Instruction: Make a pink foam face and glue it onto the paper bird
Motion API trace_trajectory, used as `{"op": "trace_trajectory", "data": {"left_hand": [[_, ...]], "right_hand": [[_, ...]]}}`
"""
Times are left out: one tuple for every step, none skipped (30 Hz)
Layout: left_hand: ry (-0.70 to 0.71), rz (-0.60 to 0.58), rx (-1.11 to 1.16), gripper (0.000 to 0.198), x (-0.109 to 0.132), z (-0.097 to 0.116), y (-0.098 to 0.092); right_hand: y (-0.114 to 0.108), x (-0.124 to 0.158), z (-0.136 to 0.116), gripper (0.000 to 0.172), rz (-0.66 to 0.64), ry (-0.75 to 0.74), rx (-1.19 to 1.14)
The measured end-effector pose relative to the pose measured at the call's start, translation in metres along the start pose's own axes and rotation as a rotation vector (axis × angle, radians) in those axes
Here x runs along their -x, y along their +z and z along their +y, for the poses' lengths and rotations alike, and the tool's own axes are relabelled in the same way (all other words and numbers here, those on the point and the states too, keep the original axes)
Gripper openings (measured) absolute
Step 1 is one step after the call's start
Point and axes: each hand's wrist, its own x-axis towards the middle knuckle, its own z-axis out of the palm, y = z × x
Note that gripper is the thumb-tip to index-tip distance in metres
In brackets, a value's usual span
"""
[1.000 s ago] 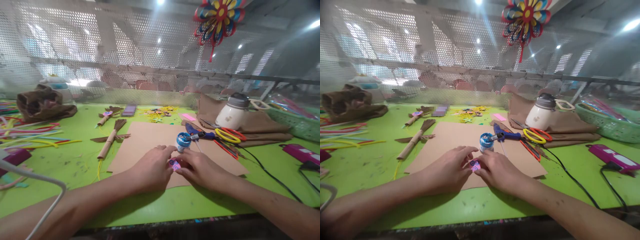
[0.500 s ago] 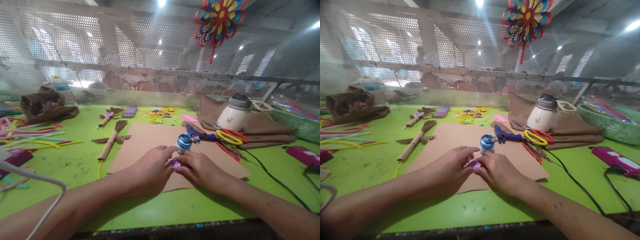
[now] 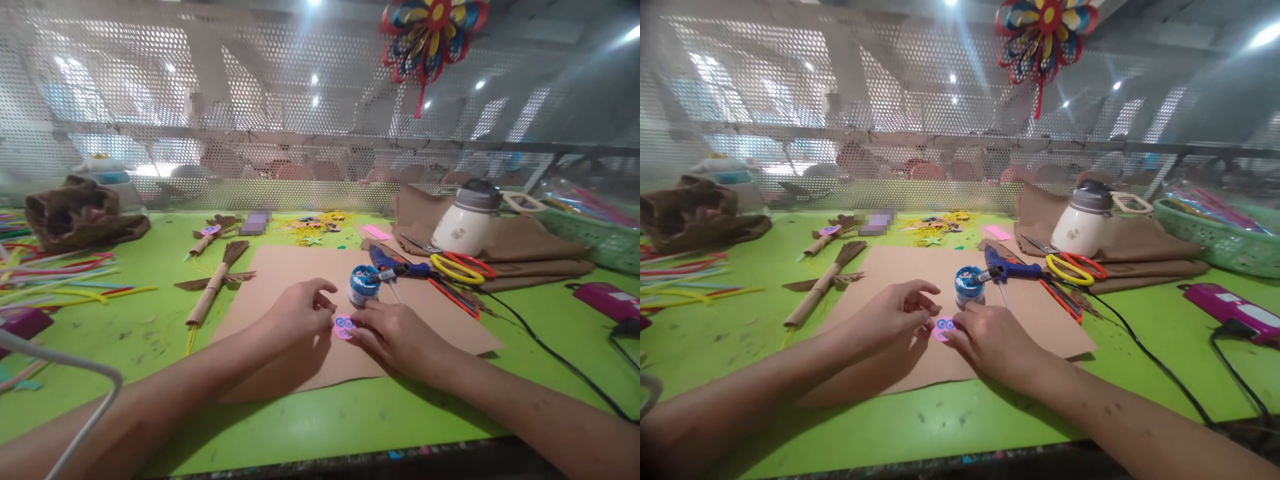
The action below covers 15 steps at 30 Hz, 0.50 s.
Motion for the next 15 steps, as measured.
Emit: {"op": "trace_trajectory", "data": {"left_hand": [[-0.040, -0.002, 0.052, 0.040, 0.001, 0.003, -0.001], [-0.076, -0.003, 0.101, 0.040, 0.002, 0.007, -0.001], [-0.106, -0.003, 0.146, 0.040, 0.004, 0.011, -0.002], [-0.129, -0.001, 0.183, 0.040, 0.006, 0.015, -0.002], [-0.146, 0.002, 0.212, 0.039, 0.008, 0.018, -0.003], [-0.158, 0.004, 0.231, 0.039, 0.010, 0.021, -0.003], [-0.165, 0.006, 0.244, 0.038, 0.011, 0.023, -0.004], [-0.168, 0.009, 0.248, 0.038, 0.012, 0.024, -0.004], [-0.173, 0.013, 0.247, 0.038, 0.013, 0.025, -0.005], [-0.174, 0.017, 0.238, 0.037, 0.013, 0.025, -0.005], [-0.173, 0.019, 0.225, 0.037, 0.012, 0.024, -0.006], [-0.167, 0.023, 0.207, 0.037, 0.012, 0.023, -0.006], [-0.157, 0.026, 0.187, 0.036, 0.011, 0.021, -0.005], [-0.147, 0.027, 0.167, 0.036, 0.010, 0.019, -0.005], [-0.136, 0.025, 0.149, 0.035, 0.010, 0.017, -0.004]], "right_hand": [[0.000, 0.000, 0.000, 0.031, -0.005, 0.001, 0.005], [-0.001, 0.000, 0.000, 0.031, -0.010, 0.003, 0.009], [-0.001, 0.000, 0.000, 0.031, -0.016, 0.006, 0.015], [-0.002, 0.000, 0.000, 0.030, -0.022, 0.008, 0.020], [-0.003, 0.000, 0.000, 0.030, -0.030, 0.010, 0.025], [-0.003, 0.000, 0.000, 0.029, -0.038, 0.013, 0.030], [-0.004, 0.000, 0.000, 0.029, -0.046, 0.017, 0.035], [-0.005, 0.000, 0.000, 0.028, -0.055, 0.022, 0.040], [-0.006, 0.000, 0.000, 0.028, -0.065, 0.029, 0.046], [-0.007, 0.000, -0.001, 0.028, -0.073, 0.036, 0.052], [-0.007, 0.000, -0.001, 0.027, -0.080, 0.045, 0.058], [-0.008, -0.001, -0.001, 0.026, -0.088, 0.053, 0.066], [-0.008, -0.001, -0.002, 0.026, -0.095, 0.059, 0.075], [-0.008, -0.002, -0.002, 0.025, -0.101, 0.062, 0.085], [-0.008, -0.002, -0.003, 0.024, -0.107, 0.062, 0.096]]}}
